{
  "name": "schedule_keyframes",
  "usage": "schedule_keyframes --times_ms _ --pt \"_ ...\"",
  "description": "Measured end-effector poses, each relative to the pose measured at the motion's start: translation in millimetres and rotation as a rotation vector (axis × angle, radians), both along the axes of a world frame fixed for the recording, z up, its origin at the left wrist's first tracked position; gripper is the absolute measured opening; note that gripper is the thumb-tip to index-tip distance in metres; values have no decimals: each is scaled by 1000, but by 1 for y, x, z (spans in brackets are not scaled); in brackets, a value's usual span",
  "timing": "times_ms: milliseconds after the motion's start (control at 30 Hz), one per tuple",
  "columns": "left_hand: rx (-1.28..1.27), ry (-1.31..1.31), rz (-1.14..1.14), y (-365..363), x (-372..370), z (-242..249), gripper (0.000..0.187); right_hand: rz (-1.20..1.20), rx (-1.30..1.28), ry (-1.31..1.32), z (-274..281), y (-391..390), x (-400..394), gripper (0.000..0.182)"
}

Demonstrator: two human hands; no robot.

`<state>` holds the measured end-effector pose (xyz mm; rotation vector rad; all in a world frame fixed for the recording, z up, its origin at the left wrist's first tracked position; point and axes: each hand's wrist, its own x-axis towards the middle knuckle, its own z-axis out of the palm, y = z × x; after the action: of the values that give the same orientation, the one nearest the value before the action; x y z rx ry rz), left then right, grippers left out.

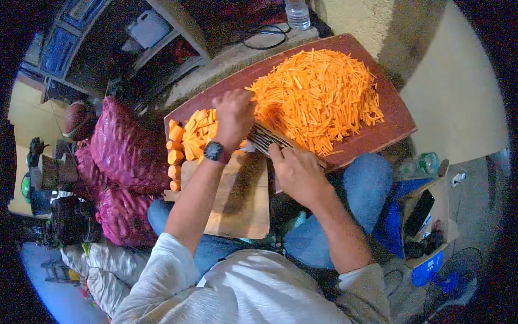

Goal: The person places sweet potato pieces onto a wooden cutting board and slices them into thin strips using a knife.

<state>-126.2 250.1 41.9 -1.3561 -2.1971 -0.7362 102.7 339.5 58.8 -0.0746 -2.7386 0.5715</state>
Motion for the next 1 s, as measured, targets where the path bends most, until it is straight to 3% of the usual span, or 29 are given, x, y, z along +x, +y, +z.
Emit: schedule_keyframes --times_ms 67,167,233,367,433,567,633,767,900,1000 --pt "32 27 30 -31 -27 -9 17 -15 -101 -18 0 2 1 25" --pt "-139 -123 176 -84 -61 -14 21 -31 -249 -155 2 4 -1 41" --pt "-251 -195 230 -113 -72 -14 31 38 -315 -151 4 4 -2 23" --pt "-352 -200 271 -132 -85 -10 45 47 -356 -181 6 0 -4 25" --pt "-342 -180 261 -133 -94 -13 47 9 -328 -197 3 -1 -4 45" --pt "-365 -91 212 -137 -118 -27 53 25 -366 -162 -5 3 -7 46" --pt "-420 -157 233 -142 -131 -31 52 24 -412 -173 -5 5 -7 37" --pt "-444 -294 220 -140 -139 -34 47 12 -427 -229 -2 8 -9 38" --pt "-517 -207 284 -142 -118 -20 50 14 -423 -256 -2 8 -11 43" --pt "-332 -362 227 -142 -109 -15 43 10 -428 -256 -3 9 -11 45"
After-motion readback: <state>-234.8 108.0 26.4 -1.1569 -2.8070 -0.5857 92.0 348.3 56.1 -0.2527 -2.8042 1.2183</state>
